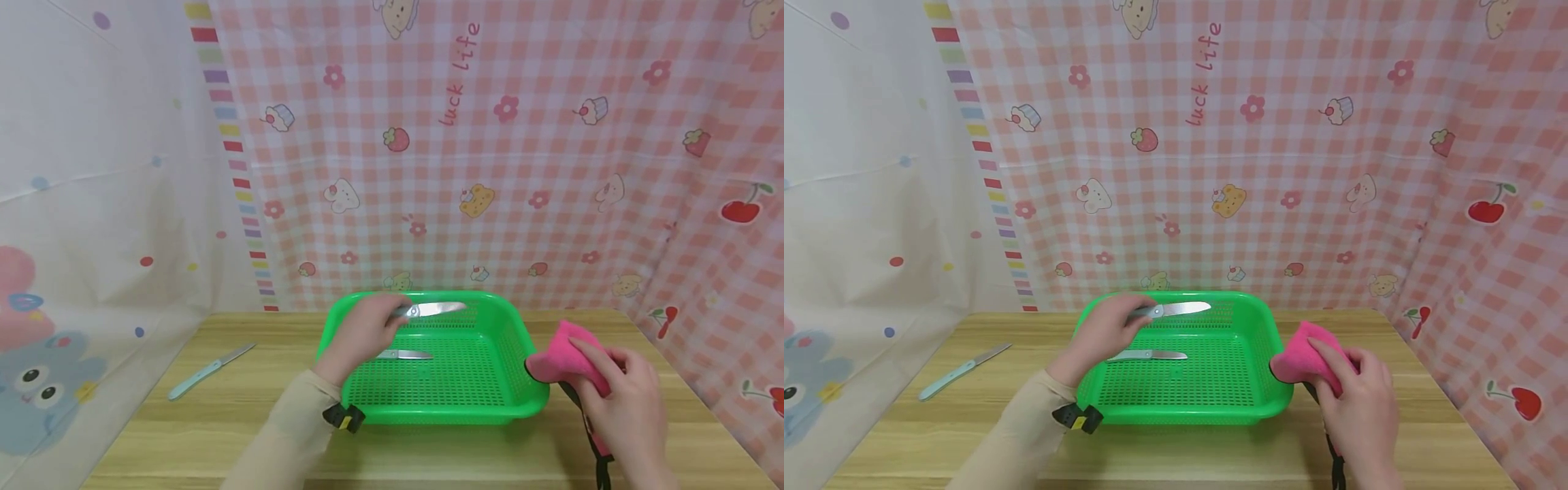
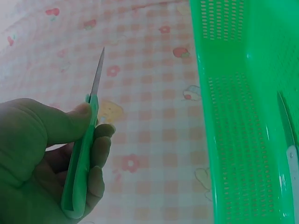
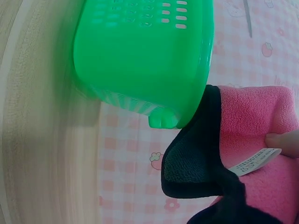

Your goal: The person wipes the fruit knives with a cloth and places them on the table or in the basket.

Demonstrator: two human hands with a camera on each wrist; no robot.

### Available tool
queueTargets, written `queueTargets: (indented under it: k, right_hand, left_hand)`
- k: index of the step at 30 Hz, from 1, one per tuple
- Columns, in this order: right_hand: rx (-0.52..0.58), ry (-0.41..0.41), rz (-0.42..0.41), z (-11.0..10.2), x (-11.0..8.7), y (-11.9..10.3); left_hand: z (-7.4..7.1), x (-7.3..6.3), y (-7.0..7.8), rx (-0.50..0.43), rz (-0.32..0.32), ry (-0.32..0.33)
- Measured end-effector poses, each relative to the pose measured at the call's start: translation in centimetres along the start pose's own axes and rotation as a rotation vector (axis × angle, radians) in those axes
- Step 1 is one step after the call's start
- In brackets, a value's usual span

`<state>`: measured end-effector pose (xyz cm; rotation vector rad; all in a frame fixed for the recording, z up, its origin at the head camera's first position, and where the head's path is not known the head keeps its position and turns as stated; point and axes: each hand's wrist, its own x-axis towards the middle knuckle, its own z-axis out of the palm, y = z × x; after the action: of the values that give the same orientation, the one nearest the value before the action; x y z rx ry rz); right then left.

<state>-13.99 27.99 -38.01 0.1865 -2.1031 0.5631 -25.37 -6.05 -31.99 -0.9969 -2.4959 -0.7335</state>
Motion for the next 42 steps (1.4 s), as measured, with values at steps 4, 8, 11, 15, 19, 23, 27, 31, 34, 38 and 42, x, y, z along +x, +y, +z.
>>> queueTargets:
  k: [4,8,11,15,19,23,27,31,34,38,42]
  right_hand:
    - [-0.005,-0.005,0.004,0.1,0.0,0.0]
    - [-0.004,-0.007,-0.003,0.3,0.1,0.1]
    - [-0.002,-0.006,-0.01,0.4,0.0,0.1]
    - [-0.005,-0.006,-0.007,0.4,0.0,0.1]
    - [-0.003,-0.01,0.001,0.4,-0.1,0.1]
    - [-0.003,-0.007,-0.001,0.5,0.0,0.2]
    - [-0.003,-0.002,-0.005,0.5,0.0,0.3]
    - [-0.001,-0.006,-0.006,0.5,0.0,0.4]
    - [-0.001,-0.011,-0.006,0.5,0.0,0.4]
    - [0.002,-0.008,-0.011,0.5,0.0,0.5]
    - [0.005,-0.003,-0.015,0.5,0.0,0.6]
  left_hand:
    - [0.4,1.5,-1.0,0.017,-0.021,-0.06]
    - [1.1,2.9,-2.4,0.014,-0.042,-0.092]
    - [1.7,3.7,-3.4,0.001,-0.077,-0.128]
    - [2.4,4.2,-4.6,-0.006,-0.113,-0.184]
    - [3.2,4.3,-5.8,0.014,-0.131,-0.222]
    - [4.2,4.1,-7.1,0.042,-0.151,-0.254]
    - [4.9,4.0,-8.1,0.037,-0.183,-0.296]
    - [5.6,4.0,-8.6,0.043,-0.185,-0.349]
    - [6.1,4.0,-8.9,0.044,-0.184,-0.384]
    - [6.7,4.0,-9.2,0.037,-0.186,-0.411]
    - [7.4,3.8,-9.5,0.048,-0.198,-0.436]
